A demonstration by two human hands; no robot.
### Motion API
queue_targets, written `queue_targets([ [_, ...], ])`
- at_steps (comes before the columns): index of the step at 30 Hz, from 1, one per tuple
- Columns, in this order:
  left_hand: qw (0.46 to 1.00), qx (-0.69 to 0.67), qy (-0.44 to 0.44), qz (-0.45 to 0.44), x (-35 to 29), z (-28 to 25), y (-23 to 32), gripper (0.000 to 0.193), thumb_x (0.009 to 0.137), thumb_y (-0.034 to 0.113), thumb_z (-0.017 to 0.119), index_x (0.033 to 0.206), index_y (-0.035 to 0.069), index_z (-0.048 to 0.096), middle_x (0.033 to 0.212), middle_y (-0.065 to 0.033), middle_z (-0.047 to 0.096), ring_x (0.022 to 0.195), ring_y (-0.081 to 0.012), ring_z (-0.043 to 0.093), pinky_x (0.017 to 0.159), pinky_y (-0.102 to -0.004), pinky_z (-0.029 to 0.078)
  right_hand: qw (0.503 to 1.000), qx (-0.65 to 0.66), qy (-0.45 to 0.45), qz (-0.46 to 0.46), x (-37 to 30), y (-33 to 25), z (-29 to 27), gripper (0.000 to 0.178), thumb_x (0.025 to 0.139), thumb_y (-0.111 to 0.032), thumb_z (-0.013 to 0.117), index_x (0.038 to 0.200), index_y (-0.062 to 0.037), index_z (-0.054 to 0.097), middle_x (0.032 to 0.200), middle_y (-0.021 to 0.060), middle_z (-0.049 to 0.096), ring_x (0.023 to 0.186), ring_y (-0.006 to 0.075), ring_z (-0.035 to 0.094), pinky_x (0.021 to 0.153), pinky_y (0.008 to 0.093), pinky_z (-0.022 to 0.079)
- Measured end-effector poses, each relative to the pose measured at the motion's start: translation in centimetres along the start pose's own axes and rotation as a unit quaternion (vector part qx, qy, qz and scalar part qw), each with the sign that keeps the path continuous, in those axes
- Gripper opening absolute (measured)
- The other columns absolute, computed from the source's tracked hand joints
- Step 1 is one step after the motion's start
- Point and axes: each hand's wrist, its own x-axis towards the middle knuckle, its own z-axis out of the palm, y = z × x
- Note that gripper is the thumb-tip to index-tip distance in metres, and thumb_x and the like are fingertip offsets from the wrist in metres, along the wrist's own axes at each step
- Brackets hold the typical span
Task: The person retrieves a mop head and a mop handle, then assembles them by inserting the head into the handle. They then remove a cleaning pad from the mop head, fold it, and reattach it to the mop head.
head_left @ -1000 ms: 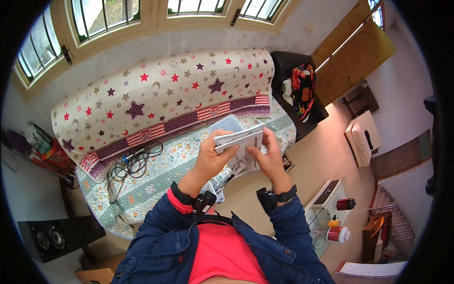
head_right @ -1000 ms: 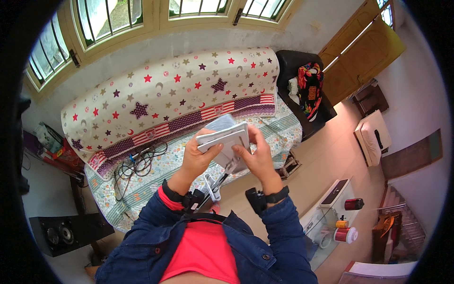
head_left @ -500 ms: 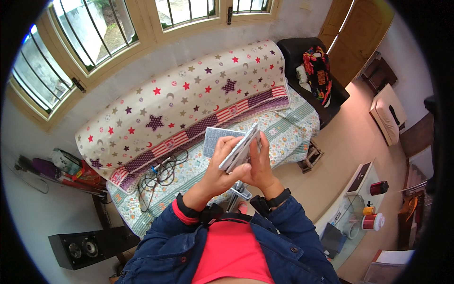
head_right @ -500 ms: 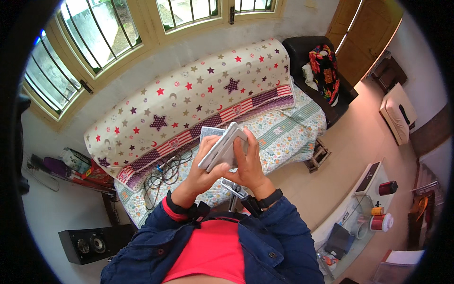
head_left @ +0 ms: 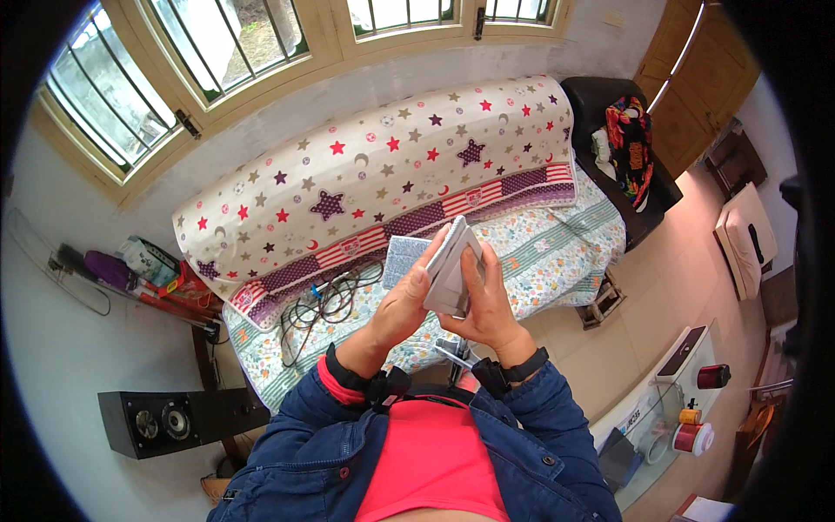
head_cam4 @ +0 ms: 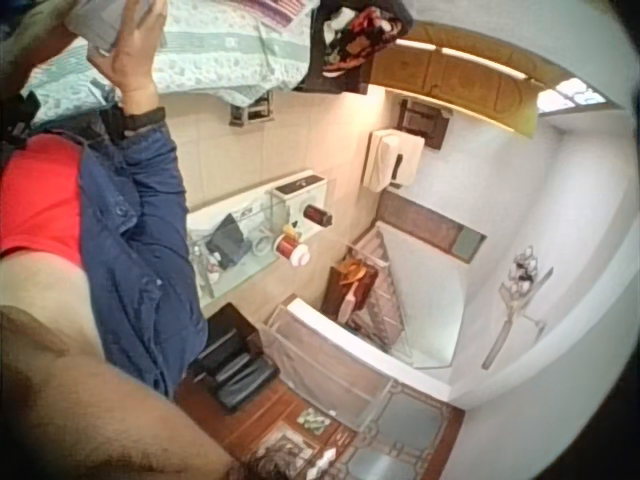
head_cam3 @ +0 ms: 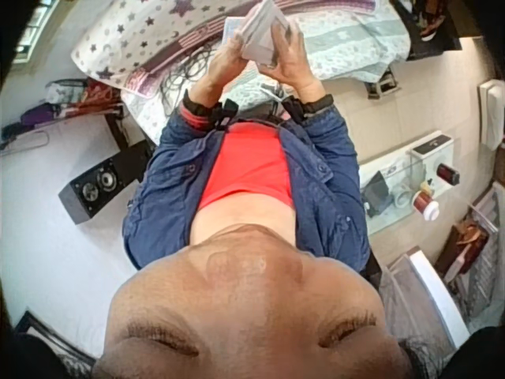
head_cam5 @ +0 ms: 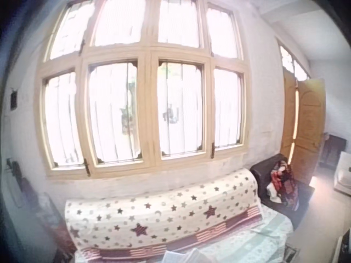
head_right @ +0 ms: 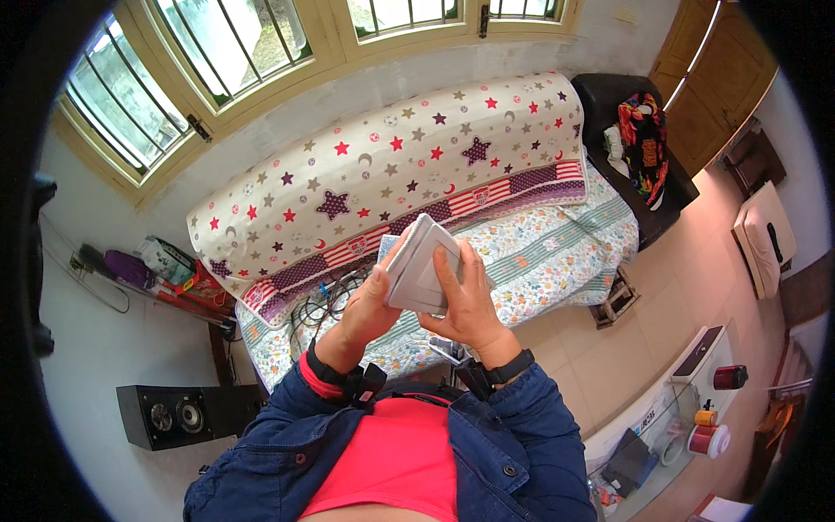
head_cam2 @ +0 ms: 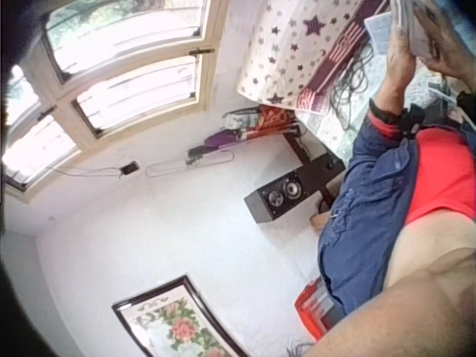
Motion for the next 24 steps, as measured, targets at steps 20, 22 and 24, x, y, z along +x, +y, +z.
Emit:
queue_targets([
  [20, 0.917, 0.39, 0.081, -0.022, -1.2, -2.2, 5.1, 0.033, 0.099, 0.017, 0.054, 0.125, 0.0, 0.065, 0.101, -0.0113, 0.062, 0.088, -0.0192, 0.062, 0.075, -0.0323, 0.052, 1.0, 0.006, -0.027, -0.005, 0.8, -1.0, 2.1, 0.111, 0.065, -0.024, 0.082, 0.159, -0.0146, 0.023, 0.145, 0.0318, 0.03, 0.129, 0.0533, 0.038, 0.105, 0.0566, 0.038],
  [22, 0.902, 0.421, 0.073, -0.057, -1.0, -2.1, 5.8, 0.03, 0.098, 0.017, 0.054, 0.12, 0.0, 0.067, 0.096, -0.0112, 0.062, 0.085, -0.0195, 0.063, 0.075, -0.0326, 0.052, 0.999, 0.009, -0.03, -0.007, 0.6, -1.1, 2.1, 0.114, 0.064, -0.023, 0.082, 0.159, -0.0142, 0.02, 0.147, 0.0319, 0.029, 0.13, 0.0532, 0.038, 0.105, 0.0562, 0.038],
  [24, 0.901, 0.424, 0.076, -0.058, -0.9, -2.0, 5.9, 0.028, 0.098, 0.018, 0.055, 0.114, 0.001, 0.07, 0.087, -0.0112, 0.063, 0.081, -0.0201, 0.064, 0.073, -0.0334, 0.051, 0.999, 0.013, -0.039, -0.012, 0.5, -1.0, 2.0, 0.116, 0.064, -0.02, 0.083, 0.16, -0.0127, 0.017, 0.149, 0.0325, 0.026, 0.132, 0.0536, 0.037, 0.105, 0.0555, 0.038],
])
